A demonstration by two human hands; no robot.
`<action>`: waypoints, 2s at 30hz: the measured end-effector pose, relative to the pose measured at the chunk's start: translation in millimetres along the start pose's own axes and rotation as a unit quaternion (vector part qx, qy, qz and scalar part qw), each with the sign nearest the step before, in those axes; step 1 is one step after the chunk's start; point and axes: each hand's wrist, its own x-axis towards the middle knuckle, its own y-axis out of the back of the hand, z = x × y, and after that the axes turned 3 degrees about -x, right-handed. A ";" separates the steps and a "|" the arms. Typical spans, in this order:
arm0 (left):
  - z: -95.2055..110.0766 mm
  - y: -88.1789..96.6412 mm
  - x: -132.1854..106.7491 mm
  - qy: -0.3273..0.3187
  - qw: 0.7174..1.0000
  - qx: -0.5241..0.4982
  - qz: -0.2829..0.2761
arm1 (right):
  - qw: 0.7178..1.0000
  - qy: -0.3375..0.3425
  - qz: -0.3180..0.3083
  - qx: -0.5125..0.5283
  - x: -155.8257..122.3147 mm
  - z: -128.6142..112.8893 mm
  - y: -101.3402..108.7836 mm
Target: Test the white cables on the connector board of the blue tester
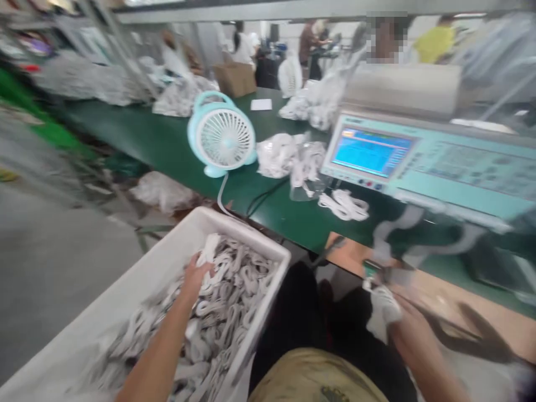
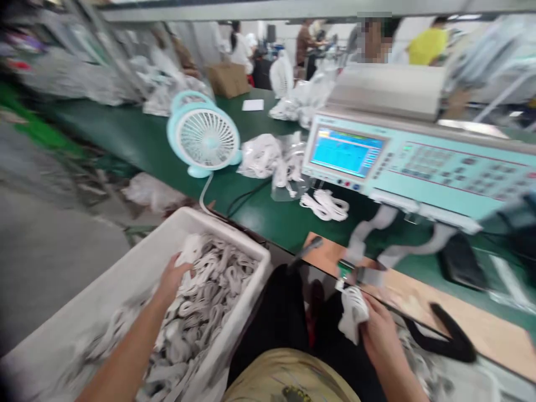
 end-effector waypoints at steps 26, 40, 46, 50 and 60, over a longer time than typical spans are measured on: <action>155.4 -160.7 -226.4 0.035 0.752 -0.270 -0.601 | 0.988 -0.105 -0.113 -0.018 -42.5 43.0 95.2; 163.0 -175.6 -242.8 -0.251 0.761 -0.013 -0.599 | 0.976 0.060 -0.188 -0.088 -58.7 0.8 82.7; 156.8 -144.9 -221.8 -0.443 0.771 0.029 -0.457 | 0.978 -0.052 -0.203 0.006 -51.8 11.2 81.2; 161.6 -137.3 -227.5 -0.603 0.665 0.170 -0.407 | 0.975 -0.043 -0.217 -0.015 -49.5 17.6 70.9; 148.6 -148.2 -231.2 -0.556 0.664 0.094 -0.491 | 0.965 -0.126 -0.231 0.016 -48.8 30.9 60.4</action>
